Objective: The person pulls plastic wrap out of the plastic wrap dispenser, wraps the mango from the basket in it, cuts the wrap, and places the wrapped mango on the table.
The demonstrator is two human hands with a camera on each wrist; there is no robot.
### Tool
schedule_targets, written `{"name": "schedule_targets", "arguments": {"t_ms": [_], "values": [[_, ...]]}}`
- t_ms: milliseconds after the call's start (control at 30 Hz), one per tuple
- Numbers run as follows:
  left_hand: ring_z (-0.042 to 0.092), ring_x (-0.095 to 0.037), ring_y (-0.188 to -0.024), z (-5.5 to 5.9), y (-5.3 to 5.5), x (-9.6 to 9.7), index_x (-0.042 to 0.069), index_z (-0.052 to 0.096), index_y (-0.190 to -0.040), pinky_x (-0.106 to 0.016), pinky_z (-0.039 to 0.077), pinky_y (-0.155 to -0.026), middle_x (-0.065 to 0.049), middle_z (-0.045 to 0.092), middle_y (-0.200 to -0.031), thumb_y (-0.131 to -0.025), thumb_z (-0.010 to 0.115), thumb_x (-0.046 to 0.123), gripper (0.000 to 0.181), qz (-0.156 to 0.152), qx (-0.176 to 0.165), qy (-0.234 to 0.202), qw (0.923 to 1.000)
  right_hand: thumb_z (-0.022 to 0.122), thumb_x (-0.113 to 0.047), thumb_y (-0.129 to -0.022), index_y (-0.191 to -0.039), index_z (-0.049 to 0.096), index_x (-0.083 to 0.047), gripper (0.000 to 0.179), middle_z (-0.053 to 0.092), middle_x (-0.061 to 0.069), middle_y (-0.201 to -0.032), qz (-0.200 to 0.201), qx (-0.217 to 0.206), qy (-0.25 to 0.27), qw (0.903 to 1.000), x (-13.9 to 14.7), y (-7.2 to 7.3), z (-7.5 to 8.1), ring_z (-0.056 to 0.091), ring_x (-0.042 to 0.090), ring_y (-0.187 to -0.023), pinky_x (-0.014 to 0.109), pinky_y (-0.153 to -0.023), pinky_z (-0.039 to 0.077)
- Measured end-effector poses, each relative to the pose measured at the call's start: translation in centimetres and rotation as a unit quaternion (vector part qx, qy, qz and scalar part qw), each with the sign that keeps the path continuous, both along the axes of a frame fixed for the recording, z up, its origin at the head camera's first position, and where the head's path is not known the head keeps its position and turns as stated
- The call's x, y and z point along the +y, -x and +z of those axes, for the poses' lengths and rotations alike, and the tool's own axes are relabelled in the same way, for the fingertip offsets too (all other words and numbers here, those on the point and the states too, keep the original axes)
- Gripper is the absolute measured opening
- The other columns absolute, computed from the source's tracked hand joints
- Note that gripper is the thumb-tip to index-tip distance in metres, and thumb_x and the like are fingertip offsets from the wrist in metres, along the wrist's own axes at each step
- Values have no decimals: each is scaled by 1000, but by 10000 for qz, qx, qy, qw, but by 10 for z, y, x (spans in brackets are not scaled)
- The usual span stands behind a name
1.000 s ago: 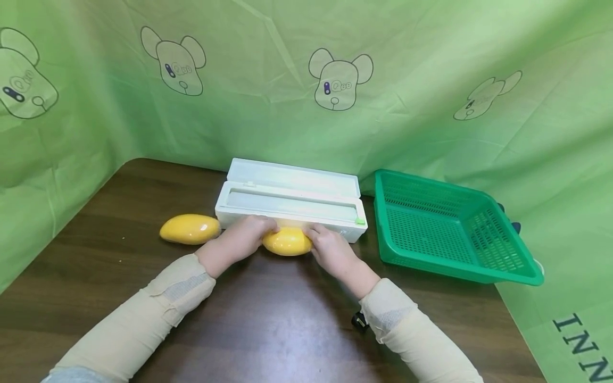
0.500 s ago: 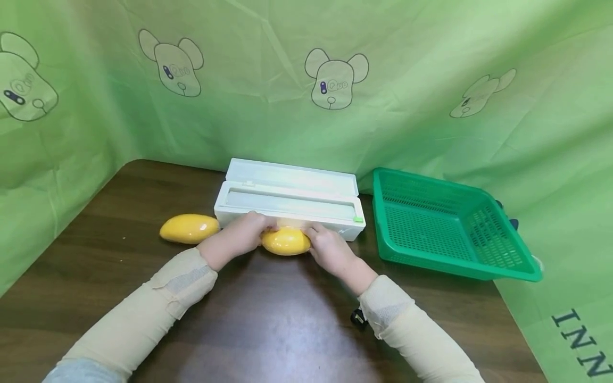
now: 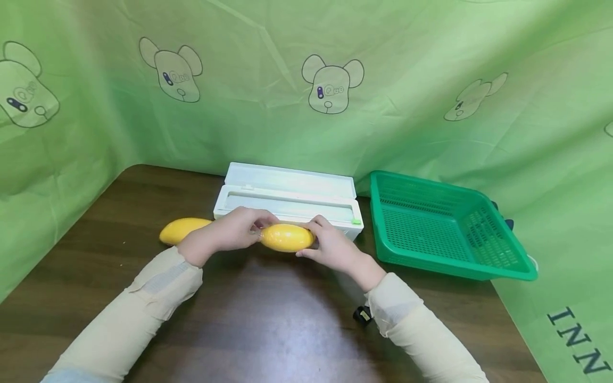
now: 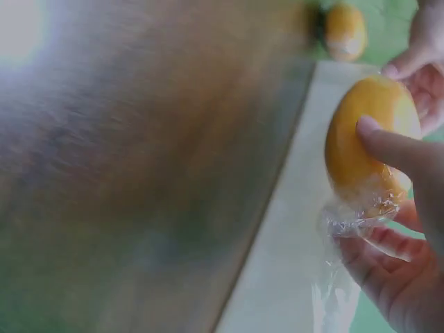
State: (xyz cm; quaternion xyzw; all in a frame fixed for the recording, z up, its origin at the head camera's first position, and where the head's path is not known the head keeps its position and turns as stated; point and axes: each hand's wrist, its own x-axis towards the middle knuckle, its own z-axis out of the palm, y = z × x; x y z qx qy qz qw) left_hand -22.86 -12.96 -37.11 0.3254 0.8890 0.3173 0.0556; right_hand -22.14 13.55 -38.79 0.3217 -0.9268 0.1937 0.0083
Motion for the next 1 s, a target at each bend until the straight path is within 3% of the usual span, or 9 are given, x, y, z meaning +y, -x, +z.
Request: {"name": "schedule_targets", "arguments": {"t_ms": [100, 200, 300, 500, 600, 700, 833, 900, 1000], "values": [[62, -29, -113, 4, -11, 1, 7, 70, -121, -48, 52, -95, -7, 66, -120, -84, 76, -7, 40, 232, 835, 36, 9962, 83, -32, -89, -143, 57, -2, 67, 57, 8, -112, 35, -310, -15, 9995, 1, 3, 8, 55, 19, -87, 37, -80, 51], [58, -30, -109, 3, -22, 7, 7, 70, -109, -46, 52, -90, -7, 61, -112, -78, 84, -3, 35, 241, 1751, 38, 9843, 80, -34, -91, -151, 46, -3, 75, 61, 11, -114, -93, -555, 41, 9984, 3, 5, 13, 59, 20, -90, 38, -84, 53], [56, -27, -100, -3, -29, 16, 7, 67, -103, -40, 53, -82, -5, 56, -104, -76, 90, 3, 36, 275, 2120, 31, 9769, 78, -33, -93, -152, 41, -6, 75, 65, 13, -116, -273, -721, 210, 9968, 5, 7, 14, 63, 22, -94, 40, -87, 54], [53, -31, -104, -16, -27, 28, 4, 61, -109, -42, 53, -88, -10, 54, -109, -74, 92, 3, 46, 877, 1877, -182, 9781, 73, -31, -97, -141, 51, -2, 57, 64, 13, -124, -132, -580, 183, 9981, 5, 7, 12, 62, 26, -107, 45, -95, 52], [53, -35, -107, -19, -23, 30, 2, 59, -111, -46, 51, -93, -13, 55, -111, -73, 92, 2, 50, 1093, 1738, -369, 9780, 74, -33, -96, -140, 52, -3, 58, 62, 14, -129, -165, -382, 143, 9990, 4, 5, 12, 59, 28, -114, 47, -100, 49], [55, -36, -107, -21, -19, 30, 1, 59, -112, -47, 50, -94, -14, 56, -110, -72, 93, 3, 52, 1207, 1670, -469, 9774, 80, -33, -91, -137, 55, -2, 61, 58, 16, -126, -366, 366, 328, 9981, 4, -1, 11, 56, 31, -113, 47, -97, 50], [57, -35, -104, -19, -17, 30, 0, 61, -114, -47, 50, -94, -15, 56, -109, -73, 93, 6, 53, 1249, 1534, -578, 9785, 89, -18, -81, -112, 58, 0, 47, 54, 13, -103, -588, 1394, 964, 9838, 6, -17, 9, 54, 27, -88, 40, -74, 51], [58, -33, -102, -17, -16, 29, -1, 61, -114, -46, 51, -92, -15, 57, -109, -73, 93, 6, 52, 1292, 1411, -644, 9794, 90, -10, -78, -104, 55, -1, 44, 52, 11, -96, -615, 1388, 1222, 9808, 6, -22, 6, 52, 25, -82, 37, -70, 50], [58, -32, -101, -14, -16, 28, 0, 62, -115, -44, 52, -91, -15, 57, -109, -74, 92, 5, 51, 1376, 1153, -728, 9811, 91, -9, -77, -109, 52, -1, 51, 53, 11, -101, -792, 812, 1415, 9834, 2, -25, 0, 56, 26, -90, 37, -79, 54]]}}
